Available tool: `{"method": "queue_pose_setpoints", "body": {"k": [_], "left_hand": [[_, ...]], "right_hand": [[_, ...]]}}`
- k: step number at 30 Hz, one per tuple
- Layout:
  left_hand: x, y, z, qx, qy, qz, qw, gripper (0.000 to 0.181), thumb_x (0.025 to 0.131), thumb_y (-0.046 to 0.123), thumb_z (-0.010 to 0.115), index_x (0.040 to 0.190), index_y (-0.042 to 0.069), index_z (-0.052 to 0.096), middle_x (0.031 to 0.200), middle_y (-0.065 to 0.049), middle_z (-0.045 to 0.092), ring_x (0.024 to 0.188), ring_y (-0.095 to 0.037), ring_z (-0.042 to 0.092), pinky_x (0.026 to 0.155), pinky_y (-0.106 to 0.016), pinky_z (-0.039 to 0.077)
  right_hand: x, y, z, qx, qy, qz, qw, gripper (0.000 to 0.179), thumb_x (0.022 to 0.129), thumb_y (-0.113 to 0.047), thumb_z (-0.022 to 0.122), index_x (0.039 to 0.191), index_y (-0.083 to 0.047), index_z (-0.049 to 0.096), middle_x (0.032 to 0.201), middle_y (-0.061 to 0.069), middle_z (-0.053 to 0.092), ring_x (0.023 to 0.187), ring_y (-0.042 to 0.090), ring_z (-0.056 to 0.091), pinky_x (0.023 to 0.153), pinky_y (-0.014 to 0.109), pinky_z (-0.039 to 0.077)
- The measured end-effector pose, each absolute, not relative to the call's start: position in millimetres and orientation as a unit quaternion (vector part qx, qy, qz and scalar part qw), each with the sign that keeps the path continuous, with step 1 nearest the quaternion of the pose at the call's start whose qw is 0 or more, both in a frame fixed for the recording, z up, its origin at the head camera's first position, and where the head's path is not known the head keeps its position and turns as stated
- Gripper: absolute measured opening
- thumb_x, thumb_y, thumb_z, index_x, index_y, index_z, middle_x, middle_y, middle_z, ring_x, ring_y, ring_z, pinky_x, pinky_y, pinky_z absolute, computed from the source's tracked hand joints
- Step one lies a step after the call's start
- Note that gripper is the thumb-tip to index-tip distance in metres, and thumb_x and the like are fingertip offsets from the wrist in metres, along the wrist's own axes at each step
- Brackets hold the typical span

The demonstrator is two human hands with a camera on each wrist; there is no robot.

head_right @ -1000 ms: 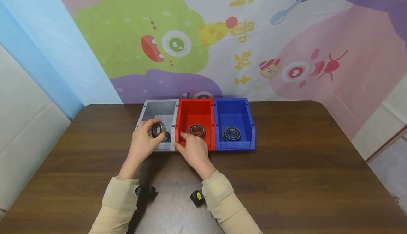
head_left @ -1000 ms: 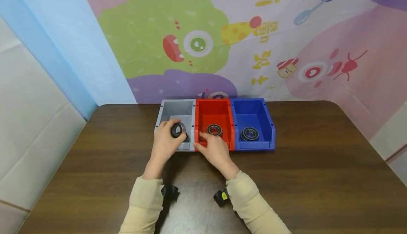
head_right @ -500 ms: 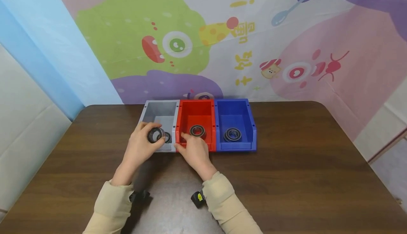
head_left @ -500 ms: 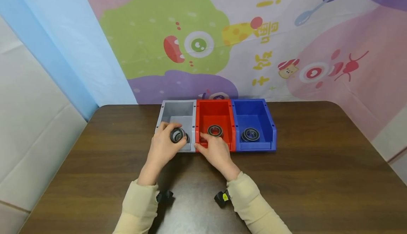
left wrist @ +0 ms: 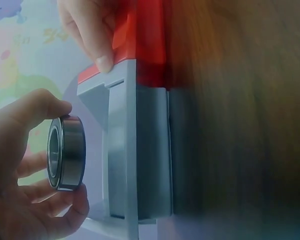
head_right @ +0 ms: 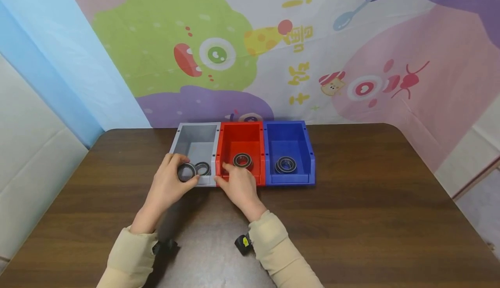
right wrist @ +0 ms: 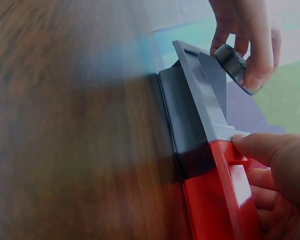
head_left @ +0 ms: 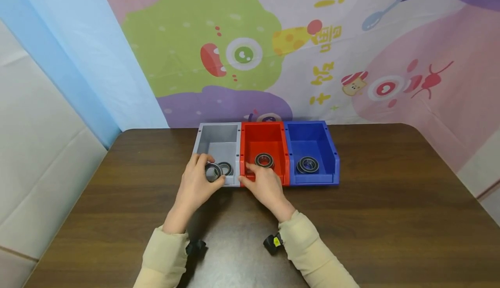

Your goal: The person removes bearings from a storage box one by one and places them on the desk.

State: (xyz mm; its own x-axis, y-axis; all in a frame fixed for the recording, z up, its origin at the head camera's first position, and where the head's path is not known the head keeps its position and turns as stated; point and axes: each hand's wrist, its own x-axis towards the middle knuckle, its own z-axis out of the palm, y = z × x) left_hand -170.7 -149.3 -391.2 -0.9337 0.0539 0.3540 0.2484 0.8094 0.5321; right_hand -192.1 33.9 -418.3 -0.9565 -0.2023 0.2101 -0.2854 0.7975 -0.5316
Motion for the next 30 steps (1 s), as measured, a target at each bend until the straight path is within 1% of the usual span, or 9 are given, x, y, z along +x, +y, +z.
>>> {"method": "queue_pose_setpoints", "body": {"k": [3,8,14,16,19,24,30], "left_hand": [[-168.5,-151.9,-390.2,-0.085,-0.939,-0.288,0.165,0.042,0.068,0.025,0.073,0.100,0.007,0.053,0.098,-0.009,0.049,0.083,-0.024,0.049,0.071,-0.037,0.043],[-164.0,-157.6,-390.2,-0.099,-0.943,-0.267,0.170,0.040,0.067,0.025,0.074,0.097,0.007,0.055,0.092,-0.008,0.051,0.079,-0.023,0.051,0.068,-0.037,0.043],[-157.3,-163.0,-392.3,-0.112,-0.947,-0.251,0.166,0.036,0.065,0.024,0.071,0.095,0.009,0.058,0.089,-0.004,0.052,0.075,-0.019,0.051,0.065,-0.033,0.042],[-155.1,-166.0,-392.9,-0.116,-0.948,-0.249,0.164,0.035,0.065,0.024,0.071,0.095,0.009,0.058,0.089,-0.003,0.052,0.075,-0.018,0.052,0.065,-0.033,0.043],[-151.0,-171.5,-393.7,-0.119,-0.951,-0.241,0.152,0.035,0.065,0.023,0.072,0.094,0.009,0.059,0.088,-0.002,0.052,0.074,-0.018,0.052,0.064,-0.033,0.043],[-144.8,-177.5,-393.7,-0.118,-0.961,-0.222,0.119,0.036,0.066,0.025,0.072,0.096,0.009,0.060,0.089,-0.002,0.054,0.071,-0.019,0.053,0.063,-0.036,0.043],[-143.2,-179.7,-394.0,-0.127,-0.966,-0.204,0.098,0.037,0.067,0.025,0.073,0.097,0.009,0.060,0.093,-0.004,0.055,0.075,-0.022,0.057,0.067,-0.039,0.046]], "right_hand": [[-193.0,34.1,-418.6,0.129,-0.946,0.290,0.070,0.046,0.081,-0.041,0.065,0.118,-0.014,0.062,0.101,0.003,0.068,0.072,0.020,0.063,0.055,0.027,0.045],[-193.1,34.9,-419.0,0.131,-0.945,0.293,0.070,0.046,0.081,-0.041,0.065,0.118,-0.014,0.061,0.101,0.004,0.068,0.070,0.019,0.062,0.054,0.026,0.044],[-190.2,36.9,-419.9,0.124,-0.946,0.290,0.074,0.046,0.080,-0.041,0.065,0.118,-0.014,0.062,0.105,0.003,0.067,0.078,0.023,0.064,0.059,0.031,0.047],[-189.6,36.3,-420.1,0.125,-0.946,0.289,0.079,0.046,0.080,-0.041,0.065,0.117,-0.014,0.062,0.104,0.003,0.068,0.079,0.023,0.064,0.058,0.032,0.047],[-189.2,34.4,-421.0,0.129,-0.945,0.288,0.083,0.046,0.080,-0.041,0.066,0.116,-0.014,0.063,0.103,0.004,0.068,0.076,0.024,0.064,0.055,0.030,0.046],[-190.2,32.7,-421.4,0.131,-0.945,0.288,0.077,0.046,0.080,-0.041,0.065,0.118,-0.015,0.062,0.102,0.004,0.068,0.071,0.021,0.062,0.051,0.025,0.041],[-191.9,33.8,-419.8,0.133,-0.944,0.294,0.074,0.045,0.080,-0.039,0.065,0.118,-0.014,0.062,0.101,0.006,0.068,0.064,0.020,0.059,0.048,0.023,0.038]]}}
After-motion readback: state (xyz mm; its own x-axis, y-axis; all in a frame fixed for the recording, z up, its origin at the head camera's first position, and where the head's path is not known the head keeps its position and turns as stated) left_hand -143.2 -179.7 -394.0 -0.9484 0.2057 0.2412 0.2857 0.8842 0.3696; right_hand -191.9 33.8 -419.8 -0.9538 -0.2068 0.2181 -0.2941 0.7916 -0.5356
